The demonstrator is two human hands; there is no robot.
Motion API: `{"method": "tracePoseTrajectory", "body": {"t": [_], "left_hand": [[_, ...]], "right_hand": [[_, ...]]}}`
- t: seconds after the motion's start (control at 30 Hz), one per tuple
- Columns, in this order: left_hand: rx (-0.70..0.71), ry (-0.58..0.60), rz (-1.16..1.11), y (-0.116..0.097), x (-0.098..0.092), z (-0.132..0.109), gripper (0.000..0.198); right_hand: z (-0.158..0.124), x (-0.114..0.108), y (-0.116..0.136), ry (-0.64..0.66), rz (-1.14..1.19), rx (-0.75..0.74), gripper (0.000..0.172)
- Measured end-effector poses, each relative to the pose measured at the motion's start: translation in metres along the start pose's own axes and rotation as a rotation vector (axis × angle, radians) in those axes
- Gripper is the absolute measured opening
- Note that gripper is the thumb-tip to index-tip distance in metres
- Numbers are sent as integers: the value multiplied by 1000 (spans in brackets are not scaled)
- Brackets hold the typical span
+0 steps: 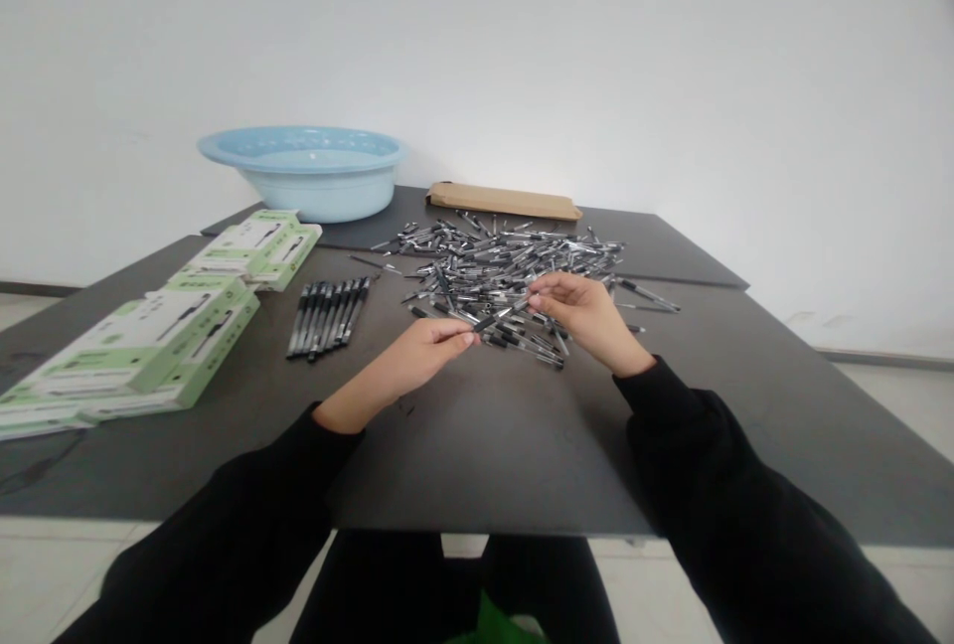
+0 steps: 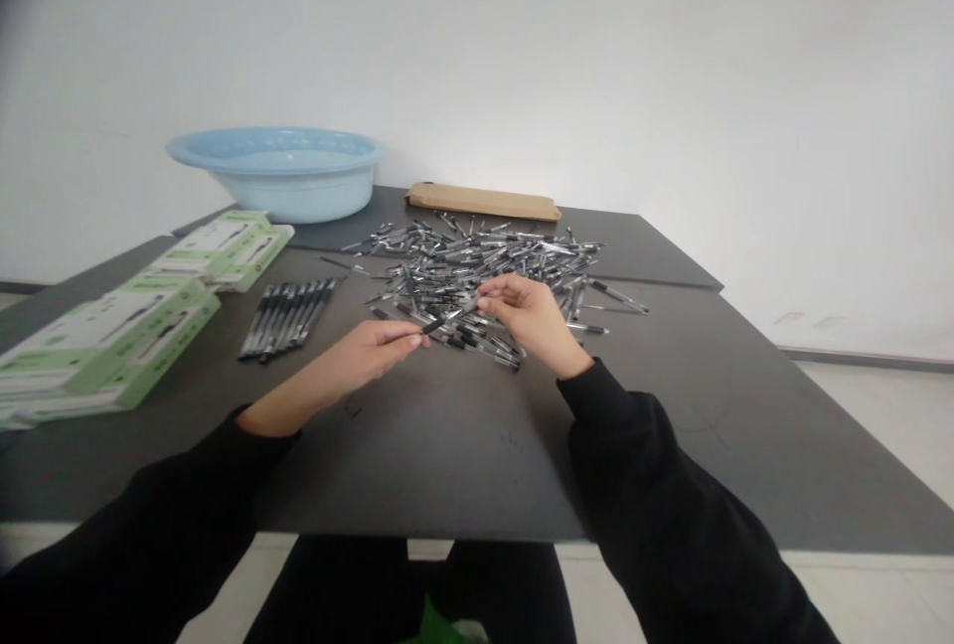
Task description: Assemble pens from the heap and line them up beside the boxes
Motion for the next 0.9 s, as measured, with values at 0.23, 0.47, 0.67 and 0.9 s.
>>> {"method": "tracePoseTrajectory", "body": {"t": [0.23,0.47,0.67,0.9], "left_hand": [[22,-4,12,0,0,1,37],[67,7,33,0,2,2,38],[88,4,57,2,3,3,39],[127,-19,27,0,4,1,38]], "right_hand": [[-1,9,0,23,-8,-12,26],[-5,18,-3,55,22,31,25],[-6,19,-4,37,58,81,26],[-7,17,0,38,112,76,27]]}}
Point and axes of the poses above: each hand's wrist, its own z-axis towards the middle knuckle, its own x-axis out of the palm, y = z × x, the point moved 7 cm from there along z, towards the middle knuckle, and after that the axes turned 4 degrees about y, right-handed, at the moved point
